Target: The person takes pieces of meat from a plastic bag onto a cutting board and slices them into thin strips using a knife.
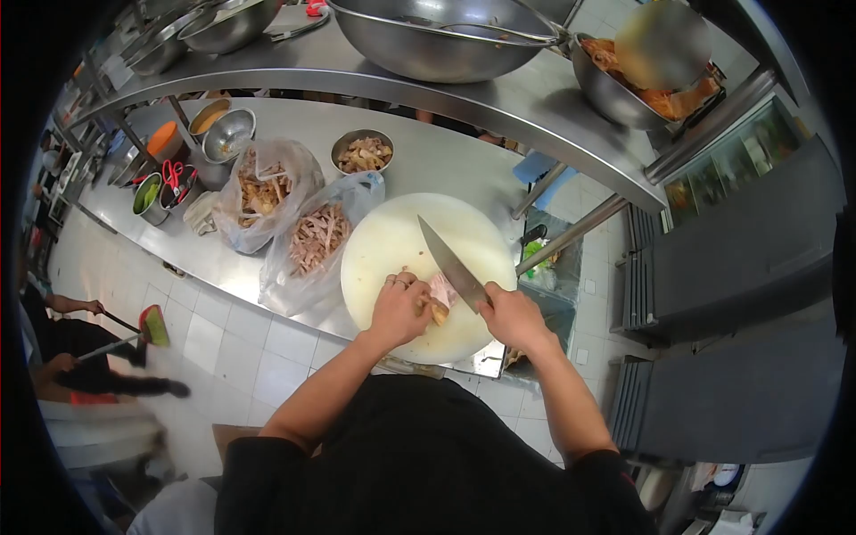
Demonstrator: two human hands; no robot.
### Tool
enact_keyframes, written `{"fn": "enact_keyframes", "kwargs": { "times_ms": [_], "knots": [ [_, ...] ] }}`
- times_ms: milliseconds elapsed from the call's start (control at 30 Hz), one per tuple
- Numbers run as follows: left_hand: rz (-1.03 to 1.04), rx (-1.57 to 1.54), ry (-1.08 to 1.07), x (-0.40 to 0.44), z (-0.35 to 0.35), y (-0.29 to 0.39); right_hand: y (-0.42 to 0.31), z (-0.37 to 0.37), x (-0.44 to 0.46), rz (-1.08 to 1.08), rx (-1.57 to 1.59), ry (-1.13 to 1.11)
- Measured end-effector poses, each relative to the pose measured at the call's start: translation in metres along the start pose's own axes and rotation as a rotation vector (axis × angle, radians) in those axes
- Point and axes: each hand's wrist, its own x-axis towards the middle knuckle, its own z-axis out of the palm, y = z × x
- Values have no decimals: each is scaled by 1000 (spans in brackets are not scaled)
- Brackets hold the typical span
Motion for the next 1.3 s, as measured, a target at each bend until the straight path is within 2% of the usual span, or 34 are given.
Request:
{"fn": "enact_keyframes", "kwargs": {
  "times_ms": [100, 200, 333, 433, 533, 633, 667, 700, 867, 967, 1100, 1200, 1300],
  "knots": [
    [-15, -17, 20, -2, 1, 2, -34, -30, -11, 14, 75, 67],
    [-16, -9, 36, -3, 0, 2, -41, -15, -11, 9, 76, 139],
    [-38, -14, 32, -1, 1, 5, -15, 10, -1, -41, -66, -12],
    [-51, -28, 41, -4, 0, 6, -25, -12, -1, -20, -74, -24],
    [-54, -24, 64, -6, 1, 6, -46, -35, -12, -13, 68, 59],
    [-53, -19, 70, -6, 2, 7, -38, -5, -10, -37, 8, 78],
    [-51, -19, 70, -5, 1, 7, -29, 8, -6, -46, -54, -40],
    [-51, -18, 67, -5, 0, 7, -16, 13, -5, -49, -51, -44],
    [-59, -33, 91, -7, 2, 7, -28, -18, -9, -38, -36, -63],
    [-72, -51, 107, -9, 1, 10, -54, -39, -20, 8, 70, 5],
    [-75, -36, 151, -10, 0, 14, -27, 6, -7, -4, -50, -126],
    [-66, -30, 143, -13, 4, 10, -17, -8, -3, -43, -38, -124],
    [-73, -40, 165, -14, 6, 8, -39, -31, -14, -24, 35, -40]
  ]
}}
